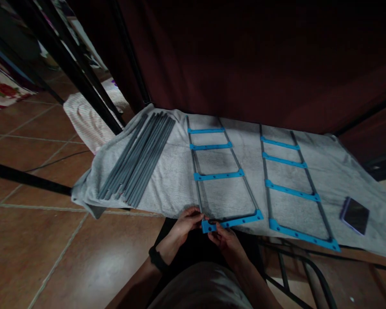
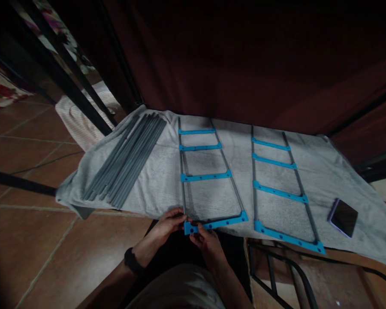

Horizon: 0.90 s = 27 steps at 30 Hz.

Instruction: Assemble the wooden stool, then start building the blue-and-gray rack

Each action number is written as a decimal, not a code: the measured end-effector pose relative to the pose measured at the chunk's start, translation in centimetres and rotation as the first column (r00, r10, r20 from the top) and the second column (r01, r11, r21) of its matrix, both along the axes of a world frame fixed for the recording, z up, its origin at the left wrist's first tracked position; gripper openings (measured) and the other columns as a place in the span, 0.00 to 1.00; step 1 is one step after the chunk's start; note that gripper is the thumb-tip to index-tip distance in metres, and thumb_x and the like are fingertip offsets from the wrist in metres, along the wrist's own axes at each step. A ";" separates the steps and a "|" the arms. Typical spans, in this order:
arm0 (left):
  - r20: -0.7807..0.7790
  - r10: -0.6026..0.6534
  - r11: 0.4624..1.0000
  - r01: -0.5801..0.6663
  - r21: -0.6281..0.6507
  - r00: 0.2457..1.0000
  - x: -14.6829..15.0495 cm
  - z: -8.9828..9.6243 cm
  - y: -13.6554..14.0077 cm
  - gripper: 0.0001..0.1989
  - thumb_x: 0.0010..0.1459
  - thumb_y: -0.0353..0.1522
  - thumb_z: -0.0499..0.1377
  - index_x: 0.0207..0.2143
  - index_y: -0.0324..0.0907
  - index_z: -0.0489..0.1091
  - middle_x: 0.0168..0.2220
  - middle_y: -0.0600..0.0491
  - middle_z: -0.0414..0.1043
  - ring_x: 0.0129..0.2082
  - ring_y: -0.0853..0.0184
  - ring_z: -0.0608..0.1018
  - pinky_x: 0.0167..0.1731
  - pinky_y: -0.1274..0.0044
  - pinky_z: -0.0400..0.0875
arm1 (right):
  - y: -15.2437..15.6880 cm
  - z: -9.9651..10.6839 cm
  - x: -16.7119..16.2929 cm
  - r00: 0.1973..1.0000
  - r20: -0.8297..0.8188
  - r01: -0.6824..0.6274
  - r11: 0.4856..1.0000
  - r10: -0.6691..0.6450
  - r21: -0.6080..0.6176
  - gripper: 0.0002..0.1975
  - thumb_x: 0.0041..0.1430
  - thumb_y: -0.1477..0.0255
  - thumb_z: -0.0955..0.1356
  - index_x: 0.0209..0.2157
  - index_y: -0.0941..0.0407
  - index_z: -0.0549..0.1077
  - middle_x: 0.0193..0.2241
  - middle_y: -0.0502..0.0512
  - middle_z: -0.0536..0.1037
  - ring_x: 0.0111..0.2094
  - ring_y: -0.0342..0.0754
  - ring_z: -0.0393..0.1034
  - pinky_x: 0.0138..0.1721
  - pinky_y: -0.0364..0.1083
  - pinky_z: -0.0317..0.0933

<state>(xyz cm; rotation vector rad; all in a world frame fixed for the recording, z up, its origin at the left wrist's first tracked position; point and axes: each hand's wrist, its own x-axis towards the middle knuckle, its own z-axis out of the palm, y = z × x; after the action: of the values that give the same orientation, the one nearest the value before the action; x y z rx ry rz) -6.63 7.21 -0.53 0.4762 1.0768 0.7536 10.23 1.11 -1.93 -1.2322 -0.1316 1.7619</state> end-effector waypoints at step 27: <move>-0.132 0.435 0.892 -0.407 0.197 0.891 4.0 -1.9 11.6 0.14 0.65 0.40 0.54 0.29 0.41 0.62 0.18 0.59 0.63 0.15 0.76 0.63 0.15 0.82 0.51 | 0.3 0.1 -1.8 0.990 0.057 0.131 0.991 -0.129 -0.033 0.17 0.41 0.64 0.80 0.31 0.55 0.76 0.33 0.51 0.79 0.35 0.47 0.74 0.40 0.50 0.72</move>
<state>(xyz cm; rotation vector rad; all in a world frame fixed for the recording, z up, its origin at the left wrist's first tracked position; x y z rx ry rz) -2.61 18.81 -2.44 0.4565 1.3078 1.2126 8.45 1.41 -1.84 -1.2874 -0.0492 1.6248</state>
